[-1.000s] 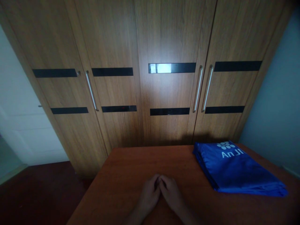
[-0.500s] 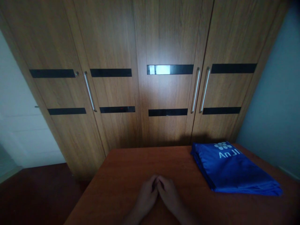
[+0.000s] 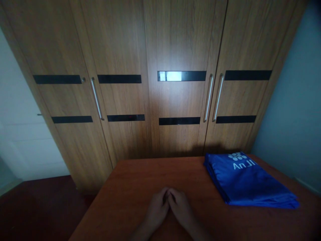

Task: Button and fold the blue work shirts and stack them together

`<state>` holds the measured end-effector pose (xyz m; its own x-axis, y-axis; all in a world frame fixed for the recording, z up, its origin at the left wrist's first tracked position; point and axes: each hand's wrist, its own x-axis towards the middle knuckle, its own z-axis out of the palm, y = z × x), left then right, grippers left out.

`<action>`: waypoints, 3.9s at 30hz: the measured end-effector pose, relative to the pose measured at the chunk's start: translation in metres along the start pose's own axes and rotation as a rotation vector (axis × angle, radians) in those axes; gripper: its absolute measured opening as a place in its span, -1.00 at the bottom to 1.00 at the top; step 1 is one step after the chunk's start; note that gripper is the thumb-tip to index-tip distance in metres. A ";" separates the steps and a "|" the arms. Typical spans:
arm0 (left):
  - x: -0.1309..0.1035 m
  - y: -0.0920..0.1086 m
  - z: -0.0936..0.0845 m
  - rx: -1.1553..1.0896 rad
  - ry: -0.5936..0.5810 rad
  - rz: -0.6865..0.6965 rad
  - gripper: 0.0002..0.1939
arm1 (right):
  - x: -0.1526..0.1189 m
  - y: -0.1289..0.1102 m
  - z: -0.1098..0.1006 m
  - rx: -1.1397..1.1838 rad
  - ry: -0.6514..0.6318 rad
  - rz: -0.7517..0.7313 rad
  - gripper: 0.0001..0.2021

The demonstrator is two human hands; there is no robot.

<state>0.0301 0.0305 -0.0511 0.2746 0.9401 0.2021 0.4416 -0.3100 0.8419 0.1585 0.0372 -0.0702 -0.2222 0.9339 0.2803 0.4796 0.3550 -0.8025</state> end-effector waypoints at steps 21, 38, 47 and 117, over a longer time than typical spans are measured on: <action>-0.002 0.000 0.001 0.002 0.010 0.008 -0.72 | -0.001 0.008 0.004 -0.033 -0.017 0.031 -0.76; -0.004 -0.001 0.001 0.052 0.009 0.012 -0.71 | -0.003 0.000 0.000 -0.016 -0.034 -0.001 -0.75; -0.005 0.001 0.000 0.021 -0.010 0.035 -0.73 | -0.004 -0.006 -0.004 -0.018 -0.027 -0.017 -0.76; -0.006 0.008 -0.002 0.048 -0.033 0.025 -0.66 | -0.007 -0.010 -0.012 -0.124 -0.083 -0.012 -0.75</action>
<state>0.0296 0.0226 -0.0448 0.3139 0.9270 0.2052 0.4749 -0.3405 0.8115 0.1653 0.0282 -0.0578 -0.2957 0.9244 0.2409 0.5761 0.3737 -0.7269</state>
